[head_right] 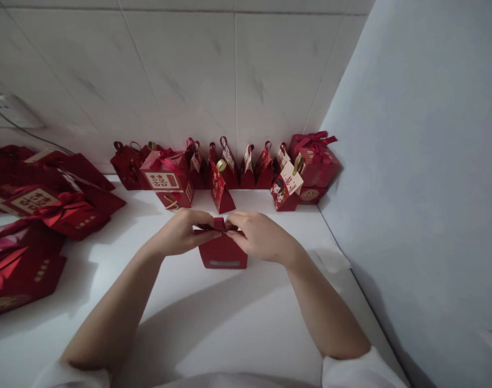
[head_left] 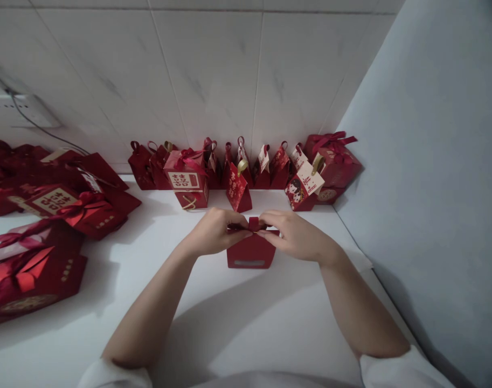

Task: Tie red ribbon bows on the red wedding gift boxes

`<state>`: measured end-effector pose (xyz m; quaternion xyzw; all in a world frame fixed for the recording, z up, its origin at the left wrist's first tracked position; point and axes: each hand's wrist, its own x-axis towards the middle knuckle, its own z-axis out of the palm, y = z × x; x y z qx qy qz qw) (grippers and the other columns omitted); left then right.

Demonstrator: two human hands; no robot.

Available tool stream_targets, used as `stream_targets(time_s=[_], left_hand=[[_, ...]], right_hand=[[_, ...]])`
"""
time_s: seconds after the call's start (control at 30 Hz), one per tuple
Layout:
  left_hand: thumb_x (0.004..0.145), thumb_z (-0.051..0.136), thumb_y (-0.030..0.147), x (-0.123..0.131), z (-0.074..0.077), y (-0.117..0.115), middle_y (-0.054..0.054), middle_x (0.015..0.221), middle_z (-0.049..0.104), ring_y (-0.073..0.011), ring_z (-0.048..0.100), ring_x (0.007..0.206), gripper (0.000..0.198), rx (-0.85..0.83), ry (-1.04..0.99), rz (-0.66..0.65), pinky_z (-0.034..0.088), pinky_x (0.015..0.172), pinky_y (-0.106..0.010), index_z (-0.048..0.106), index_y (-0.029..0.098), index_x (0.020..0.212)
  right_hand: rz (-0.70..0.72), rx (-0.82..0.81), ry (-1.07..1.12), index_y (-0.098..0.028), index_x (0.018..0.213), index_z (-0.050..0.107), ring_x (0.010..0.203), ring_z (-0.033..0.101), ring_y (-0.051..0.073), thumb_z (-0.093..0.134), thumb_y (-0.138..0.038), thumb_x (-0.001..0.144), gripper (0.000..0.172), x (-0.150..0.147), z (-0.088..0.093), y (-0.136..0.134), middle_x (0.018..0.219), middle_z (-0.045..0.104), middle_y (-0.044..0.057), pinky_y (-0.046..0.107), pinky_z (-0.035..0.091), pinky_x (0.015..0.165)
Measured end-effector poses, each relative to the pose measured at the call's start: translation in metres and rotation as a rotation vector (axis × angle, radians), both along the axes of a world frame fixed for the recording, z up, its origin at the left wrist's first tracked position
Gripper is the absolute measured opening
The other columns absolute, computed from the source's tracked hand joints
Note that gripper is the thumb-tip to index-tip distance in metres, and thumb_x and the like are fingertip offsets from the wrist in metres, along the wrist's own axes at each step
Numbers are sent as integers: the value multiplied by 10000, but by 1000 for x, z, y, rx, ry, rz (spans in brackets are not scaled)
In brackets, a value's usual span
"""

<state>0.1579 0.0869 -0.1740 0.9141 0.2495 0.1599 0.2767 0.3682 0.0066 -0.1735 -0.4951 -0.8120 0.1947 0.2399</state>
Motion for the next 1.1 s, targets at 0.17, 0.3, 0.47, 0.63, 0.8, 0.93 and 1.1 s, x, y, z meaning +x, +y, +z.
stream_targets(time_s=[0.17, 0.3, 0.47, 0.63, 0.8, 0.93, 1.1], left_hand=[[863, 628, 266, 0, 1, 0, -14, 768, 702, -117, 572, 659, 141, -8, -11, -7, 403, 628, -218, 734, 175, 879], [861, 634, 253, -1, 1, 0, -11, 760, 695, -115, 567, 655, 129, -3, -15, -22, 403, 625, -216, 734, 175, 881], [859, 637, 229, -2, 0, 3, -2, 736, 682, -102, 559, 634, 111, 15, -21, -51, 399, 618, -209, 730, 168, 860], [859, 641, 213, -2, 1, 4, -6, 742, 688, -101, 573, 644, 96, 0, -50, -83, 407, 622, -204, 717, 160, 837], [861, 642, 253, -2, 1, 4, -7, 754, 696, -105, 575, 646, 115, -57, -30, -79, 420, 613, -208, 718, 168, 849], [860, 655, 347, -8, 5, 6, -14, 821, 721, -117, 610, 684, 189, -113, 25, -83, 449, 633, -220, 728, 185, 926], [847, 677, 318, -14, 12, 5, -29, 935, 738, -147, 666, 819, 196, -122, -7, -91, 494, 715, -238, 722, 197, 996]], right_hand=[[-17, 14, 18, -203, 835, 580, 785, 593, 176, 523, -162, 900, 95, -1, -1, 0, 868, 647, 28, 298, 425, 701], [-42, 20, 54, -203, 800, 572, 770, 584, 152, 562, -137, 836, 76, -3, -2, 2, 834, 646, 1, 274, 420, 702], [-71, 32, 31, -203, 793, 572, 758, 576, 141, 579, -140, 803, 64, -7, -3, 3, 825, 656, -13, 263, 401, 694], [-67, 77, -12, -199, 767, 552, 739, 553, 147, 580, -149, 806, 69, -6, -4, 4, 794, 638, -6, 267, 384, 681], [19, 13, -4, -205, 810, 568, 750, 562, 150, 557, -159, 857, 67, 2, -1, 3, 836, 646, -2, 272, 398, 692], [63, -39, 12, -219, 935, 605, 887, 612, 180, 585, -204, 883, 58, 8, 3, 1, 976, 676, 16, 289, 422, 771], [41, -31, 30, -229, 962, 600, 922, 616, 186, 647, -306, 882, 121, 8, 3, 0, 997, 668, 6, 286, 429, 783]])
